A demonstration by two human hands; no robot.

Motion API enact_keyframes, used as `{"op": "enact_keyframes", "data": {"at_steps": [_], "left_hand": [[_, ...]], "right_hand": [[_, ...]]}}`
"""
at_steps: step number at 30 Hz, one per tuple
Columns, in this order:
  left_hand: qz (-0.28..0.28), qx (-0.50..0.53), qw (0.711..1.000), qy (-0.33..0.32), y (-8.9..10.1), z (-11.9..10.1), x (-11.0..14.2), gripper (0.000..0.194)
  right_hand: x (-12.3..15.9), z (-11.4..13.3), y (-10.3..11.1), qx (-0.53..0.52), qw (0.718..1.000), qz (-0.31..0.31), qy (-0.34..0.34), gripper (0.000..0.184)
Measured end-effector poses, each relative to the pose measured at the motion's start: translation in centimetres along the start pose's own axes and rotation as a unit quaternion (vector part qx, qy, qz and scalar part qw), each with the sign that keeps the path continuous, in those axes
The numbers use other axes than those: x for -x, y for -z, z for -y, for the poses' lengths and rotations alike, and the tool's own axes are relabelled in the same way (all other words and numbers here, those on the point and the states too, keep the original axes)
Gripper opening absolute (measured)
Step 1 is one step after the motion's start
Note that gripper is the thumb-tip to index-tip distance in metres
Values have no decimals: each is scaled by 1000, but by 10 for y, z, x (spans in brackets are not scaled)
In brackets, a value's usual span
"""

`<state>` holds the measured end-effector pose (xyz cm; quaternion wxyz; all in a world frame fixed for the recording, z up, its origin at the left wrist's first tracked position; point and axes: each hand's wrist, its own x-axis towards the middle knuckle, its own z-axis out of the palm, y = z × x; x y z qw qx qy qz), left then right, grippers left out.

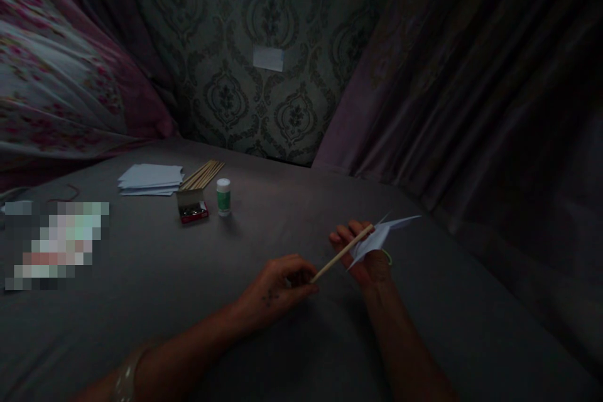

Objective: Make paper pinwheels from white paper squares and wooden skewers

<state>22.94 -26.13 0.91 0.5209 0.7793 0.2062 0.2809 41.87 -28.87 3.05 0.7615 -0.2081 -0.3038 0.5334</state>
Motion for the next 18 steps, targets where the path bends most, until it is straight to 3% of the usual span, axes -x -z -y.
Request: {"op": "enact_keyframes", "data": {"at_steps": [6, 18], "left_hand": [[-5, 3, 1000, 3, 0, -2, 0, 6], [-17, -25, 999, -13, -1, -3, 0, 5]], "right_hand": [[0, 1, -2, 22, 1000, 13, 11, 34], [0, 2, -4, 83, 996, -17, 29, 38]]}}
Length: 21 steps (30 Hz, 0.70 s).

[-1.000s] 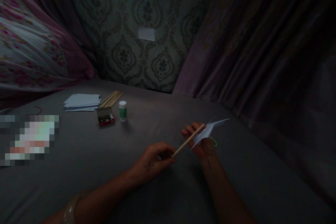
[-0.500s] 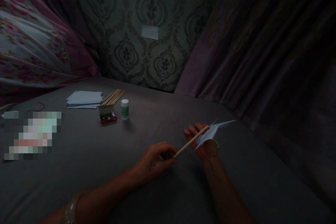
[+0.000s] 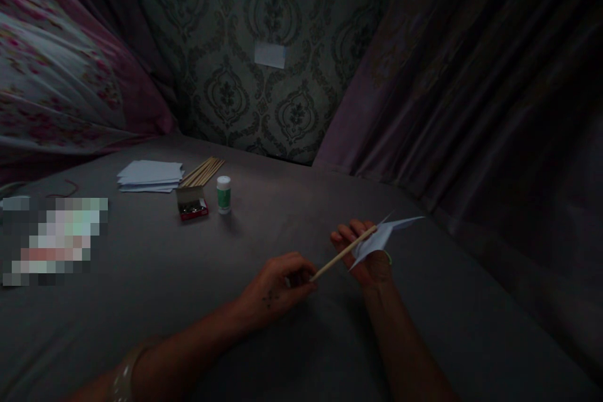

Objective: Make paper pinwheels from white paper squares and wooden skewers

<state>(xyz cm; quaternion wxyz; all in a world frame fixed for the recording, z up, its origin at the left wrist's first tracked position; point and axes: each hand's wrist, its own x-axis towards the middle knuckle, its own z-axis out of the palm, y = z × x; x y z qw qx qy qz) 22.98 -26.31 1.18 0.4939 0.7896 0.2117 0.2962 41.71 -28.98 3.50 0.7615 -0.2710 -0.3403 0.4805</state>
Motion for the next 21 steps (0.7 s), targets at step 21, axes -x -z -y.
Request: {"op": "enact_keyframes", "data": {"at_steps": [21], "left_hand": [[-40, 27, 996, 81, 1, 10, -6, 11]], "right_hand": [[-9, -5, 1, 110, 985, -134, 4, 26]]}}
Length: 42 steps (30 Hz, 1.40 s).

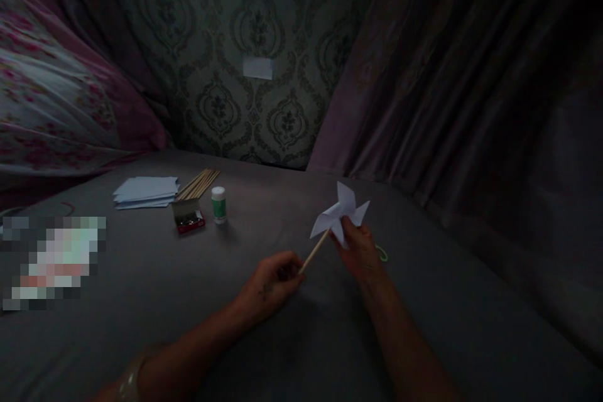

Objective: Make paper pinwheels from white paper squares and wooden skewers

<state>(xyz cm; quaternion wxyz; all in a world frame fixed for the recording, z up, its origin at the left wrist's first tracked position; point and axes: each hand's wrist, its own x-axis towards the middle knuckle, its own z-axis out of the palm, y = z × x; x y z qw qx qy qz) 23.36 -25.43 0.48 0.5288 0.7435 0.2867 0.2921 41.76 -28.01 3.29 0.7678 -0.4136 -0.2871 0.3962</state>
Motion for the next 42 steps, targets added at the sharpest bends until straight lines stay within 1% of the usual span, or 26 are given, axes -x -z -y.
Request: {"op": "enact_keyframes", "data": {"at_steps": [4, 7, 13, 17, 21, 24, 26, 28, 29, 31, 34, 38, 42], "left_hand": [[16, 42, 998, 48, 0, 2, -3, 18], [20, 60, 996, 69, 0, 3, -5, 21], [24, 49, 996, 66, 0, 6, -7, 20], [22, 38, 997, 62, 0, 9, -8, 20], [22, 19, 998, 58, 1, 8, -8, 21], [22, 22, 997, 71, 2, 6, -7, 24], [18, 33, 996, 86, 3, 5, -6, 27], [4, 49, 993, 103, 3, 5, -6, 29], [-4, 58, 992, 113, 3, 5, -6, 31], [-21, 81, 988, 132, 3, 3, -6, 34], [-29, 127, 979, 153, 4, 1, -6, 41], [-30, 163, 972, 166, 4, -2, -5, 46], [-38, 160, 972, 168, 4, -2, -5, 45]], "right_hand": [[-5, -7, 0, -24, 999, -27, -14, 30], [-7, -12, -1, -35, 998, -42, -16, 32], [-9, -19, -1, -30, 996, -85, -4, 29], [-10, -20, -1, -20, 995, -97, 2, 30], [-10, -21, -1, -9, 995, -94, 7, 31], [-10, -20, -2, -12, 996, -88, 4, 33], [-9, -17, -2, -12, 998, -67, 6, 34], [-9, -13, -2, -18, 999, -30, 13, 37], [-8, -10, -2, -21, 1000, -13, 17, 41], [-8, -6, -1, -25, 999, 1, 25, 51], [-7, -4, -1, -23, 999, -12, 23, 58], [-9, -9, 0, -14, 1000, -24, 7, 54], [-8, -16, -2, 42, 998, -37, 14, 47]]}}
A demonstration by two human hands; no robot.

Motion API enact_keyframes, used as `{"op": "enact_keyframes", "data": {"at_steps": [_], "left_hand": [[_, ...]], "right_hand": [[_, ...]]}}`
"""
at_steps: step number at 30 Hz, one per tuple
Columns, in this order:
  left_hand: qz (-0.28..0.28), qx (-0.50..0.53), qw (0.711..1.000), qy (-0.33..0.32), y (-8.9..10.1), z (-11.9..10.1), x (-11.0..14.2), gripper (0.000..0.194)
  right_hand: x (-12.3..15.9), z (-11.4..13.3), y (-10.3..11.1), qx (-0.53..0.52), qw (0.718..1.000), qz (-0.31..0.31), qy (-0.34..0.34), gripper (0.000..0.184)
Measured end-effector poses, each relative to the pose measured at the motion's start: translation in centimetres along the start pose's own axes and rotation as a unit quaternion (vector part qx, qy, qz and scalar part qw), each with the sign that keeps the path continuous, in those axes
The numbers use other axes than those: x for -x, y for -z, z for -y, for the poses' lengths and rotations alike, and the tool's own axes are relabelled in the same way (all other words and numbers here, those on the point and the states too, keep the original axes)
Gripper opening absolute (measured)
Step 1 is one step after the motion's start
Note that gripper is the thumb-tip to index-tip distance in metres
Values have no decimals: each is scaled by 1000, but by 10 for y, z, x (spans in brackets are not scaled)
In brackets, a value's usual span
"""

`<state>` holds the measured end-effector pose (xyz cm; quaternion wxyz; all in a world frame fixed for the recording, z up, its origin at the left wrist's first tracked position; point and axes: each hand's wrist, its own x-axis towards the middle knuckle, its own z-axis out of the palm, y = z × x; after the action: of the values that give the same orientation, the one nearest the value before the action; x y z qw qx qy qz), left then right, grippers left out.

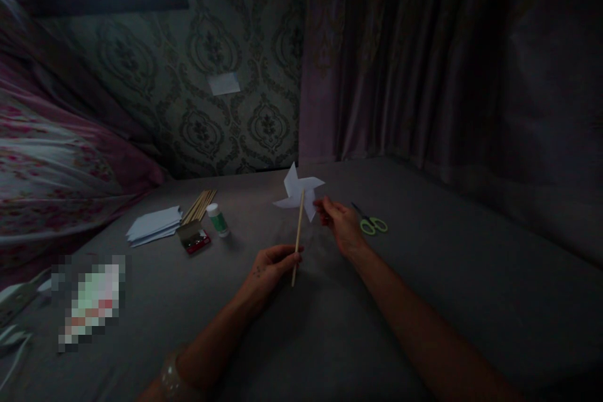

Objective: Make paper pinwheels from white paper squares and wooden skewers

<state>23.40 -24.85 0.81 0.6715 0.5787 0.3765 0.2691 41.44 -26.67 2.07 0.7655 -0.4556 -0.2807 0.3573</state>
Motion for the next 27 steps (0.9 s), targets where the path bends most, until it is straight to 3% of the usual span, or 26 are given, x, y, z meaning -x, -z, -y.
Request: {"op": "enact_keyframes", "data": {"at_steps": [5, 10, 18, 27], "left_hand": [[-1, 2, 1000, -5, 1, -1, 0, 41], [-24, 10, 999, -33, -1, -3, -1, 32], [-43, -7, 997, -57, 1, 2, -7, 32], [-41, -14, 995, -87, 3, 2, -8, 38]], "right_hand": [[8, -8, -6, 120, 992, 17, 40, 41], [20, -17, -18, 185, 979, 72, 52, 34], [26, -21, -22, 161, 982, 99, -3, 33], [26, -9, -21, 167, 979, 107, -51, 30]]}}
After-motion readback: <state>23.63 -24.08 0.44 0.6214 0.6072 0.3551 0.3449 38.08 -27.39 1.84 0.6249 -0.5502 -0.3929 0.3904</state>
